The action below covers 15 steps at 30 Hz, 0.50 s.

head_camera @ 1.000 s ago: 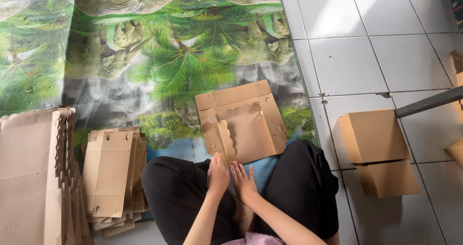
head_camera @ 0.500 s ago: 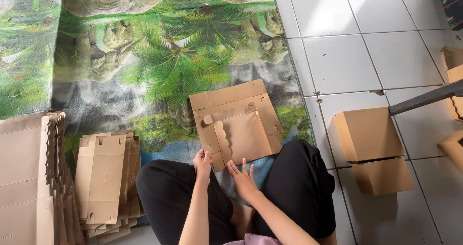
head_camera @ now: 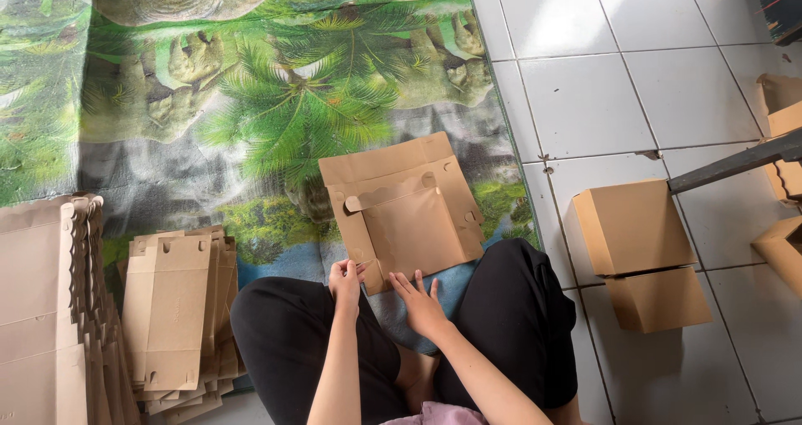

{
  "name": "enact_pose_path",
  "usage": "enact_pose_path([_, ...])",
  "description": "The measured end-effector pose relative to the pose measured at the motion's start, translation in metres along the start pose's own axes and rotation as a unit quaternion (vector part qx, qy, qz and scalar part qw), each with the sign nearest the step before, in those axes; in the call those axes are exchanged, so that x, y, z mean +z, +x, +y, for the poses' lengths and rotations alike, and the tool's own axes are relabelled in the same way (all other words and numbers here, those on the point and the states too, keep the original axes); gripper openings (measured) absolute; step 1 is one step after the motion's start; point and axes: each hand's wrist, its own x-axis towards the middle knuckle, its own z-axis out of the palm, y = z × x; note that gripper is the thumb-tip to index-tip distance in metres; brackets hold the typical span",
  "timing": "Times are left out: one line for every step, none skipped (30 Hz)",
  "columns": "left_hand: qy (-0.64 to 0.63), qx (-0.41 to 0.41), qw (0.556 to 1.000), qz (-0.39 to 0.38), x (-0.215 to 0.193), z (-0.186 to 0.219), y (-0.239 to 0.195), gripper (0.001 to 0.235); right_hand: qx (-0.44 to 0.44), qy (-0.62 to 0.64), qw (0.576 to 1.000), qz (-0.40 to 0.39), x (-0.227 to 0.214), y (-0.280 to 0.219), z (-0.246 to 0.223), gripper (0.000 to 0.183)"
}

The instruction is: The person sits on the floor and assembles a flat-packed cardboard box by hand. They fold the side flaps, tuck the tabs into slots, and press the edges to form the box structure.

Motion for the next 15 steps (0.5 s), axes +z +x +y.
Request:
enact_pose_path([0.0,-0.001,1.0,0.0,0.0,0.0,-0.003,0.022,0.0,0.0,1.0,0.0,-0.002,0.0,0.0,0.103])
enact_pose_path([0.012,0.014,1.0,0.009,0.0,0.001,-0.005,0.022,-0.003,0.003,1.0,-0.003,-0.003,0.0,0.0,0.103])
enact_pose_path([0.024,0.029,0.999,0.017,0.0,0.002,-0.007,0.021,-0.007,0.005,1.0,-0.005,-0.005,0.0,0.0,0.102])
enact_pose_path([0.023,0.029,0.999,0.017,0.001,-0.001,-0.007,0.021,-0.007,0.004,1.0,-0.004,-0.008,0.0,0.001,0.102])
enact_pose_path([0.023,0.034,0.999,0.025,0.0,-0.002,-0.007,0.021,-0.005,-0.009,1.0,-0.008,-0.01,-0.001,-0.001,0.101])
enact_pose_path([0.023,0.038,0.998,0.033,-0.001,-0.003,-0.007,0.021,-0.004,-0.023,1.0,-0.013,-0.012,-0.001,-0.002,0.099])
enact_pose_path([0.023,0.039,0.998,0.035,-0.001,-0.001,-0.011,0.021,-0.006,-0.023,1.0,-0.013,-0.017,-0.004,-0.006,0.099])
enact_pose_path([0.045,0.046,0.997,0.034,-0.002,0.002,-0.015,0.021,-0.001,-0.036,0.999,-0.015,-0.021,-0.008,-0.011,0.095])
enact_pose_path([0.068,0.053,0.996,0.034,-0.002,0.004,-0.019,0.022,0.005,-0.049,0.999,-0.018,-0.026,-0.012,-0.015,0.091])
enact_pose_path([0.067,0.053,0.996,0.035,-0.004,0.001,-0.018,0.022,0.003,-0.05,0.999,-0.019,-0.029,-0.013,-0.019,0.091])
enact_pose_path([0.113,0.058,0.991,0.039,-0.006,-0.003,-0.018,0.019,0.012,-0.057,0.998,-0.02,-0.031,-0.014,-0.021,0.09])
enact_pose_path([0.158,0.061,0.985,0.042,-0.007,-0.007,-0.017,0.017,0.021,-0.065,0.997,-0.02,-0.034,-0.015,-0.024,0.09])
enact_pose_path([0.158,0.062,0.985,0.042,-0.008,-0.009,-0.019,0.017,0.021,-0.064,0.997,-0.02,-0.038,-0.017,-0.029,0.09])
enact_pose_path([0.18,0.08,0.98,0.035,-0.008,-0.011,-0.021,0.015,0.034,-0.063,0.997,-0.021,-0.041,-0.019,-0.033,0.088])
enact_pose_path([0.202,0.097,0.974,0.03,-0.009,-0.013,-0.023,0.014,0.046,-0.062,0.997,-0.023,-0.045,-0.022,-0.038,0.086])
